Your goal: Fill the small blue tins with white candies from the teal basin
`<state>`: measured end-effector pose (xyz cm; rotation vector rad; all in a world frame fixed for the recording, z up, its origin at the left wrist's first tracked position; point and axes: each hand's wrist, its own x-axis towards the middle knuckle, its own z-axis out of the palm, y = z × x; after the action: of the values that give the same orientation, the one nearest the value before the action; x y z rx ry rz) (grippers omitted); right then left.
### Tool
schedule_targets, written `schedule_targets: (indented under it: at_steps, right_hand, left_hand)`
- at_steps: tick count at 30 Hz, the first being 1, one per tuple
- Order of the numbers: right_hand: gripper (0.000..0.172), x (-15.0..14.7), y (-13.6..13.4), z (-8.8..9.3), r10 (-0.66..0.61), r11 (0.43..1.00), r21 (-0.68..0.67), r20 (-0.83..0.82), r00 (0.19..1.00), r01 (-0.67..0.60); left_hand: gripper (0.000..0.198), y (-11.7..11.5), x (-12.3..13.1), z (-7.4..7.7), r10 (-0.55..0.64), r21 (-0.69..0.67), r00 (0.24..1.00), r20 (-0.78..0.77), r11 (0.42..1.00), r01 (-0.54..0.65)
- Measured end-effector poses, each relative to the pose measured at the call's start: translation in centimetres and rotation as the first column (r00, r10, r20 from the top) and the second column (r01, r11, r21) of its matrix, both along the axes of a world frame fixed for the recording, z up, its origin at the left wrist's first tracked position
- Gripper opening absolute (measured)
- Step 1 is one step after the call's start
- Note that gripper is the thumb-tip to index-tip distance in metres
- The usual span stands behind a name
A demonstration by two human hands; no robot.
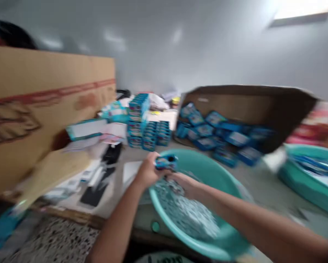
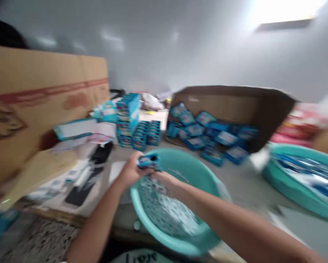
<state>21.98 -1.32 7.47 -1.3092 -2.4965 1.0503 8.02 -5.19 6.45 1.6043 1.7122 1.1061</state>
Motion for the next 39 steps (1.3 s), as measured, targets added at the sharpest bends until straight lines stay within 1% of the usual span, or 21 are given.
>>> schedule_targets:
  at_steps: [1,2,3,5,7,9,11,13,16,18,19,21,22,24,25,28,30,32,34,36,39]
  right_hand:
    - [0.020,1.6,-0.1,-0.7,-0.045,0.996,-0.079,0.064,0.997,0.050]
    - [0.019,2.6,0.0,-1.2,-0.063,0.985,-0.150,0.115,0.991,0.080]
    - [0.019,3.1,0.3,-1.5,-0.064,0.975,-0.202,0.148,0.987,0.094]
    - [0.012,3.2,1.1,-1.4,-0.024,0.960,-0.269,0.203,0.979,0.079]
    - [0.022,2.8,1.9,-0.8,0.039,0.946,-0.319,0.277,0.960,0.053]
    - [0.029,2.7,2.2,0.1,0.086,0.945,-0.328,0.317,0.944,0.024]
    - [0.033,3.3,2.3,1.0,0.097,0.957,-0.289,0.336,0.937,0.005]
    - [0.034,4.7,2.5,2.0,0.063,0.979,-0.202,0.342,0.938,0.008]
    - [0.028,7.1,3.4,3.1,-0.062,0.997,-0.028,0.330,0.942,0.075]
    - [0.018,8.1,4.1,3.6,-0.154,0.988,0.065,0.301,0.941,0.141]
    - [0.013,8.3,4.5,3.7,-0.193,0.980,0.095,0.280,0.940,0.173]
    - [0.010,8.3,4.9,3.9,-0.247,0.967,0.126,0.237,0.940,0.222]
    - [0.011,8.1,5.0,3.8,-0.268,0.961,0.131,0.213,0.940,0.244]
    - [0.011,7.6,5.0,3.5,-0.287,0.956,0.105,0.140,0.947,0.274]
    - [0.011,7.3,4.9,3.2,-0.286,0.957,0.077,0.094,0.954,0.279]
    - [0.010,6.8,4.5,2.3,-0.246,0.969,0.020,-0.014,0.969,0.247]
    - [0.009,6.6,4.3,1.9,-0.200,0.978,0.063,0.019,0.980,0.198]
    - [0.007,6.6,4.2,1.7,-0.149,0.983,0.127,0.099,0.984,0.136]
    - [0.008,6.6,4.2,1.8,-0.111,0.985,0.151,0.170,0.979,0.085]
    - [0.011,6.6,4.1,1.8,-0.095,0.984,0.167,0.197,0.976,0.062]
    - [0.013,6.5,4.1,1.8,-0.096,0.979,0.197,0.188,0.978,0.059]
  left_hand:
    - [0.035,0.3,0.0,0.1,-0.023,-0.020,1.000,-0.008,1.000,0.023]
    - [0.036,0.6,0.2,0.2,-0.013,-0.049,0.999,-0.039,0.999,0.011]
    - [0.035,1.0,0.4,0.5,0.016,-0.078,0.997,-0.077,0.997,-0.023]
    - [0.042,1.5,1.0,1.2,0.067,-0.090,0.988,-0.136,0.993,-0.080]
    - [0.045,2.0,1.8,2.0,0.149,0.010,0.963,-0.224,0.989,-0.151]
    - [0.045,2.5,2.6,2.2,0.177,0.107,0.955,-0.237,0.982,-0.155]
    - [0.043,3.1,3.0,1.6,0.120,0.113,0.977,-0.177,0.988,-0.101]
    - [0.042,3.6,2.9,0.6,0.029,0.033,0.993,-0.117,0.999,-0.025]
    - [0.040,3.9,2.2,-0.8,-0.029,-0.075,0.994,-0.105,0.997,0.021]
    - [0.035,3.9,1.9,-1.1,-0.073,-0.089,0.984,-0.164,0.994,0.059]
    - [0.032,3.8,1.8,-1.2,-0.119,-0.097,0.970,-0.212,0.990,0.100]
    - [0.026,3.7,1.8,-1.1,-0.264,-0.153,0.913,-0.311,0.962,0.227]
    - [0.025,3.6,1.9,-1.1,-0.331,-0.190,0.882,-0.336,0.941,0.281]
    - [0.025,3.6,1.9,-1.1,-0.412,-0.250,0.847,-0.336,0.906,0.342]
    - [0.026,3.7,1.9,-1.2,-0.427,-0.263,0.844,-0.323,0.898,0.354]
    - [0.031,3.9,1.8,-1.5,-0.414,-0.268,0.857,-0.305,0.901,0.340]
    - [0.032,4.0,1.7,-1.7,-0.394,-0.268,0.865,-0.310,0.909,0.317]
    - [0.033,4.0,1.7,-1.6,-0.380,-0.274,0.871,-0.310,0.913,0.301]
    - [0.034,4.0,1.8,-1.5,-0.386,-0.274,0.871,-0.304,0.911,0.308]
    - [0.033,3.9,1.8,-1.3,-0.399,-0.273,0.867,-0.299,0.906,0.323]
    - [0.031,3.9,1.9,-1.2,-0.398,-0.278,0.866,-0.304,0.906,0.319]
